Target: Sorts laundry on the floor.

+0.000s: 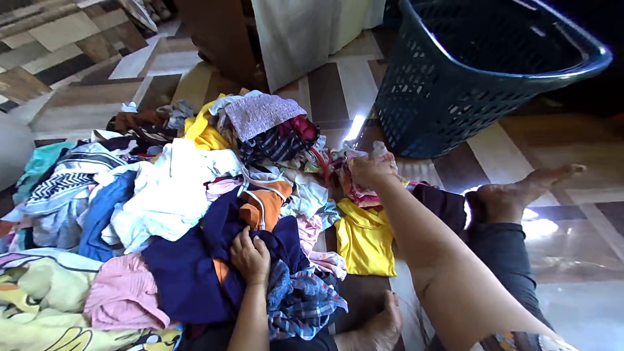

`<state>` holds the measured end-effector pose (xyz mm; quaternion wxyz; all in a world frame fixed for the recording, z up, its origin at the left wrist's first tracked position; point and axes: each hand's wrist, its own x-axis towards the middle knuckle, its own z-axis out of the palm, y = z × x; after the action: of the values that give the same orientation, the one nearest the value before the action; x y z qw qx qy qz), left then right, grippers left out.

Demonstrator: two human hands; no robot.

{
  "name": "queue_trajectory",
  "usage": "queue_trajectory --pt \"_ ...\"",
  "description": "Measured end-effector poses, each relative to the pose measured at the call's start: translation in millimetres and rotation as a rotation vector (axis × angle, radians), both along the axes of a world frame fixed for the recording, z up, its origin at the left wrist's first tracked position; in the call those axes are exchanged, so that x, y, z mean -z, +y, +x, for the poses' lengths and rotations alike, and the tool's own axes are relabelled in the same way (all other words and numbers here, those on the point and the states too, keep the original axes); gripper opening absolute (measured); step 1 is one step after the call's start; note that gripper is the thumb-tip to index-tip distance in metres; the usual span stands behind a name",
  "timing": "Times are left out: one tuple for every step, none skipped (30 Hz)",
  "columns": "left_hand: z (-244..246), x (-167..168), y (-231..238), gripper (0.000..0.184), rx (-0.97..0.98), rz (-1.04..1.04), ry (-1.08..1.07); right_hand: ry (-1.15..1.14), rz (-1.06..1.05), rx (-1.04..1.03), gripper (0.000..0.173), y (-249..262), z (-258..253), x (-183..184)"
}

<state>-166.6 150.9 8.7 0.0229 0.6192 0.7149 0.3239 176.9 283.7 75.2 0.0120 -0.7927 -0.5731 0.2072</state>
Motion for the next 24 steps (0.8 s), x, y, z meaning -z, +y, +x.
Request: queue_trajectory --pt "0.1 0.5 0.1 0.043 0.0 0.006 0.003 0.004 0.004 0.015 0.056 -4.3 4.8 1.0" --pt "0.1 1.4 -0.6 0.043 0.002 0.007 0.009 0.001 0.014 0.017 0.057 -8.5 9.4 3.0" --pt "0.3 2.5 -1.6 0.043 0.004 0.007 0.012 0.004 0.03 0.01 0.058 -13.0 13.4 4.7" --pt "0.1 3.3 -1.7 0.044 0.005 0.012 0.017 0.022 0.038 -0.001 0.06 -16.5 17.2 4.5" --pt "-0.5 3.6 -1.7 0.044 0.005 0.015 0.023 0.056 0.048 -0.007 0.064 -18.6 21.4 3.9" --pt "-1.1 3.5 -2.2 0.044 0.01 0.011 0.022 0.111 0.081 -0.003 0.067 -21.0 27.3 4.9" --pt "-1.1 3.0 -2.9 0.044 0.015 0.003 0.018 0.166 0.162 0.006 0.065 -25.4 35.8 8.0" --pt "-0.5 2.8 -3.6 0.044 0.021 0.0 0.013 0.224 0.286 0.026 0.059 -33.3 45.8 10.2" --pt "0.3 2.4 -4.0 0.044 0.026 0.004 0.008 0.291 0.399 0.064 0.053 -45.1 56.1 8.8" --pt "0.9 1.6 -4.4 0.043 0.03 0.003 0.0 0.317 0.487 0.118 0.049 -60.7 65.3 5.9" --pt "1.0 0.7 -4.9 0.043 0.028 0.002 -0.001 0.277 0.54 0.181 0.046 -78.9 73.6 5.6" --pt "0.4 0.3 -5.6 0.043 0.023 -0.003 0.002 0.203 0.532 0.247 0.045 -99.2 80.2 8.5" --pt "-0.2 -0.2 -6.4 0.043 0.021 -0.012 0.002 0.135 0.488 0.307 0.044 -119.8 84.8 16.4" --pt "-0.1 -0.9 -6.8 0.043 0.02 -0.02 0.001 0.072 0.413 0.342 0.045 -139.5 88.4 28.6" --pt "0.7 -1.8 -6.9 0.042 0.017 -0.024 0.006 0.042 0.298 0.352 0.05 -157.1 90.3 40.9" --pt "1.6 -3.4 -7.3 0.042 0.015 -0.038 0.01 0.041 0.168 0.336 0.057 -172.2 91.0 52.2" --pt "2.0 -4.7 -8.1 0.042 0.018 -0.046 0.016 0.034 0.072 0.311 0.06 -183.6 91.2 60.8" --pt "2.5 -5.9 -8.9 0.042 0.017 -0.051 0.023 0.032 0.021 0.292 0.06 -189.6 92.5 63.2" --pt "2.9 -8.0 -9.7 0.042 0.012 -0.065 0.027 0.038 -0.023 0.277 0.06 -190.1 94.4 59.9" --pt "3.8 -11.5 -10.3 0.042 0.003 -0.093 0.024 0.053 -0.051 0.269 0.058 -188.7 95.3 53.6" --pt "4.7 -16.3 -10.0 0.042 -0.007 -0.135 0.013 0.068 -0.056 0.261 0.058 -188.1 94.7 47.7" --pt "5.7 -23.7 -8.9 0.042 -0.021 -0.194 -0.015 0.078 -0.025 0.25 0.058 -189.7 91.7 42.7" --pt "6.7 -32.9 -6.5 0.042 -0.035 -0.251 -0.052 0.084 0.03 0.227 0.059 -193.8 86.1 39.2" --pt "7.7 -43.8 -2.9 0.042 -0.045 -0.308 -0.088 0.093 0.099 0.19 0.059 -200.4 78.5 38.2"
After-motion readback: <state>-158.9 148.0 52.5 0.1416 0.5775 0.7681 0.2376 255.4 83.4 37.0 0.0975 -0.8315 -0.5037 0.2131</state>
